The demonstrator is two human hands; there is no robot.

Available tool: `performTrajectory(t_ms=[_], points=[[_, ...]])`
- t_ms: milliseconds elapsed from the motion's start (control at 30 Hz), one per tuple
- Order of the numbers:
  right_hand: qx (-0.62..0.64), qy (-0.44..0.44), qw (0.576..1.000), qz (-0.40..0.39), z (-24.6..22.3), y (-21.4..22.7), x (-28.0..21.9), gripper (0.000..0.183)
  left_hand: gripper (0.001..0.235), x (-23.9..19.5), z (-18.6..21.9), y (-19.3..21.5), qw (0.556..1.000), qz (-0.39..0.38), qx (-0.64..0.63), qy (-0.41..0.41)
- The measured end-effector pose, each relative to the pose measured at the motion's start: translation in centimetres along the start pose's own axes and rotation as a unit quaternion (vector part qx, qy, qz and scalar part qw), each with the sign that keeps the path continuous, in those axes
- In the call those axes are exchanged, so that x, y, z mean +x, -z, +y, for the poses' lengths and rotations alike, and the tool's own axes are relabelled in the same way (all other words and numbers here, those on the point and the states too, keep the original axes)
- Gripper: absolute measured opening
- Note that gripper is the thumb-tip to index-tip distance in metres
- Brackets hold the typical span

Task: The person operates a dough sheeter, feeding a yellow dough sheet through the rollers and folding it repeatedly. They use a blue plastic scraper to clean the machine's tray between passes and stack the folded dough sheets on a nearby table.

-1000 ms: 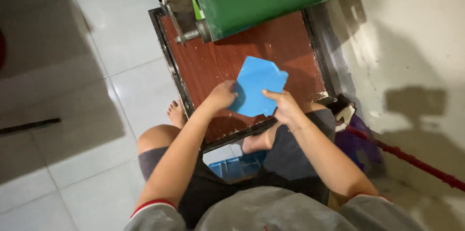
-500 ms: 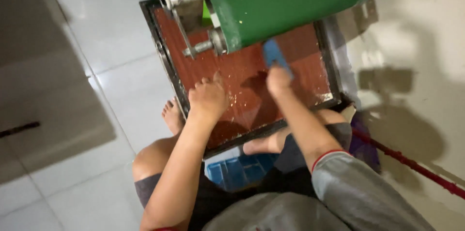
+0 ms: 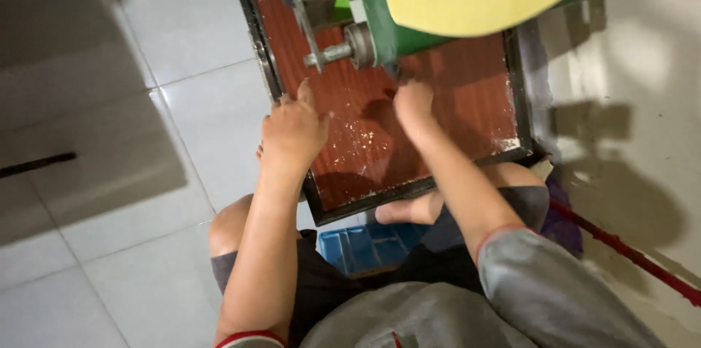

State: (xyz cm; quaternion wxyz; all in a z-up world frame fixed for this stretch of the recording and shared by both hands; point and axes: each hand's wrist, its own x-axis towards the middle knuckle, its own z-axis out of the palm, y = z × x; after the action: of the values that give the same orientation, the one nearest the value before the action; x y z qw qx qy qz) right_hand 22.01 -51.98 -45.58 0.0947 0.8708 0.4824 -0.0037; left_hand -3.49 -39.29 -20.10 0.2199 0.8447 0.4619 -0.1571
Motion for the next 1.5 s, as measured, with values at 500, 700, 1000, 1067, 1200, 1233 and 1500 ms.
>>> performTrajectory(t_ms=[500,700,1000,1067,1200,1233,1500], points=[[0.019,0.336,0.932,0.135,-4.7,-5.5,-8.4,0.048,0.066,0.2,-0.9,0.8,0.999,-0.022,-0.048,-0.004],[0.201,0.137,0.962,-0.123,-0.6,10.1,-11.3,0.023,0.061,1.0,-1.0,-1.4,0.999,0.035,-0.027,-0.024],[0.041,-0.006,0.999,0.002,5.1,-4.6,-3.3,0.028,0.057,0.7,-0.3,-0.8,1.000,0.011,-0.007,-0.022],[0.031,0.059,0.998,-0.020,2.0,-5.2,-4.7,0.030,0.061,1.0,-0.4,-0.9,0.999,0.006,-0.025,-0.021],[0.598,-0.091,0.792,-0.089,-2.1,0.1,-14.4,0.030,0.061,0.8,0.0,0.5,0.999,-0.006,-0.032,-0.015],[0.363,0.089,0.927,-0.042,-2.0,0.1,-15.2,0.049,0.059,0.8,-0.1,0.3,0.999,-0.006,-0.034,-0.024],[0.059,0.210,0.976,-0.012,-0.3,4.4,-10.7,0.018,0.053,0.6,-0.2,0.0,0.999,0.024,-0.021,-0.033]])
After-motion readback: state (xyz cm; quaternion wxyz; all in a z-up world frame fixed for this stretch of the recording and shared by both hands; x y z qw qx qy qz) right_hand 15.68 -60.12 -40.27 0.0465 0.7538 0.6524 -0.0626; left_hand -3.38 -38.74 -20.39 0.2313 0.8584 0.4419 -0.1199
